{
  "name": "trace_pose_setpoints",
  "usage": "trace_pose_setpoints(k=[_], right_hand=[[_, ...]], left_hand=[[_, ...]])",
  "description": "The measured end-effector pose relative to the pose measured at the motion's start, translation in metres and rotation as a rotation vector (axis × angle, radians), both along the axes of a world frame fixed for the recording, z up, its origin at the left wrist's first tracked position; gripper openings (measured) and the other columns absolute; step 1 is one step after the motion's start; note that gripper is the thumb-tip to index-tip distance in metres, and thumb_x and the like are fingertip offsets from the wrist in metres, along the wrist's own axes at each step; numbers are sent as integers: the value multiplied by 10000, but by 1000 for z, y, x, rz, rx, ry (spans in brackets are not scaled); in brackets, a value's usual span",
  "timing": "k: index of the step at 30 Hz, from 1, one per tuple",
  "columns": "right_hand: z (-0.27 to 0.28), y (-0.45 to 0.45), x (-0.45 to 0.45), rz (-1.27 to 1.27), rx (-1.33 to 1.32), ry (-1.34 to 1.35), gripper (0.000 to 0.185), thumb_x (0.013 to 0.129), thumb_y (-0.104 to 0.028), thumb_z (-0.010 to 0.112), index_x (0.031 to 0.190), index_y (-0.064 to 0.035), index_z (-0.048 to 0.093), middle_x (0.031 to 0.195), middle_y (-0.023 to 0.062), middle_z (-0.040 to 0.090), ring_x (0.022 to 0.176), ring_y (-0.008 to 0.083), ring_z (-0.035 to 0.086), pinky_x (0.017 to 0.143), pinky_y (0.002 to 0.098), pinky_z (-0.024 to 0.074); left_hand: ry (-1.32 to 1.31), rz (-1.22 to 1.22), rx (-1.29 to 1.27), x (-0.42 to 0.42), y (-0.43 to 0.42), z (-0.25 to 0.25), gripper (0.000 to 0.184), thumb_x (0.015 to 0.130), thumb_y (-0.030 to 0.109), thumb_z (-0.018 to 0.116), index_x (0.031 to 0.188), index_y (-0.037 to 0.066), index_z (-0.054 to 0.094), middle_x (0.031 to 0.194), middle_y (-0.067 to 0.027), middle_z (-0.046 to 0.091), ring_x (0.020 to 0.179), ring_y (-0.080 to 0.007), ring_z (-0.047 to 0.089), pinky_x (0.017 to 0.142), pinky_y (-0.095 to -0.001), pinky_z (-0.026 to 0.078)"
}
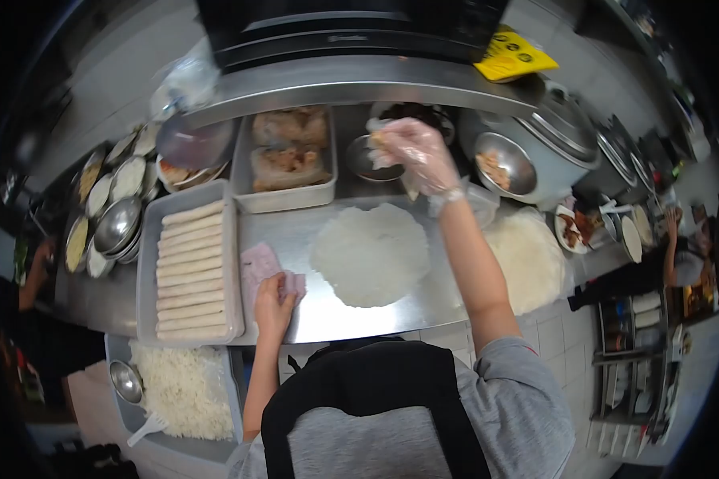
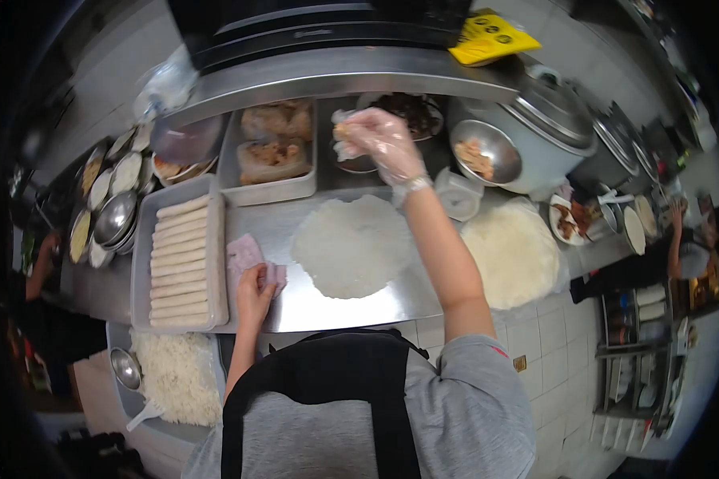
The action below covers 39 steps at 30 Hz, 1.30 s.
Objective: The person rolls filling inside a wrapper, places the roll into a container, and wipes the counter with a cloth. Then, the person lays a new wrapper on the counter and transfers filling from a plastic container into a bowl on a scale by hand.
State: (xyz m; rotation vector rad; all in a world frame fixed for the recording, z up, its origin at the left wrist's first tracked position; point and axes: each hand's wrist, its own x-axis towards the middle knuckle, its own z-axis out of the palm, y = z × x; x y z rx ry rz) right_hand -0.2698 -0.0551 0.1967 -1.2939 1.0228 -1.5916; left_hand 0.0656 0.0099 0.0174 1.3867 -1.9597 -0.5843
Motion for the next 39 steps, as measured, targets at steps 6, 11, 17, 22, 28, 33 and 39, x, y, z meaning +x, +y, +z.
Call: trace_pose_setpoints(k=[6,11,17,22,28,33,39], right_hand=[[40,89,-138,-664,-228,567,78,825,-87,638,803,-14,624,790,27,640,685,69,553,607,240,455],[34,113,-186,-565,45,884,270,885,-238,573,883,23,640,784,11,624,688,88,536,636,251,446],[56,150,-197,-465,-30,477,306,901,-288,581,990,-3,647,850,39,624,777,113,568,710,282,501],[47,158,-211,-411,-18,485,282,895,-243,576,980,18,640,856,55,622,775,121,560,728,266,475],[29,133,-218,-478,-7,777,265,854,-230,563,942,0,662,797,152,657,735,243,624,699,333,480],[-5,87,-198,-548,-113,1027,269,857,-261,527,858,-20,648,823,211,629,791,376,601,737,429,465],[-25,86,-174,-435,-350,1481,171,807,-220,582,861,-66,631,954,145,599,946,343,556,814,451,450]], left_hand=[[172,-226,-51,-92,-16,73,323,763,110,657,1070,24,608,956,-118,605,821,-244,574,691,-324,465],[422,-539,-34,-207,-23,124,292,776,110,661,1059,45,627,983,-81,611,835,-178,588,653,-288,468],[529,-584,294,-297,-55,141,280,865,177,624,1118,60,606,998,-10,601,895,-99,564,725,-249,479],[633,-502,541,-351,-72,150,461,882,284,614,1268,73,478,1183,-45,520,1072,-160,518,763,-329,504],[602,-442,698,-379,-72,157,425,817,154,623,1187,49,444,1154,-88,485,1039,-198,526,722,-362,558],[631,-547,662,-380,-54,157,441,734,-58,540,1128,45,370,1045,-103,476,855,-199,576,613,-374,594],[676,-519,481,-360,-43,163,401,722,-85,510,1050,60,331,980,-80,465,864,-182,560,561,-341,594]])
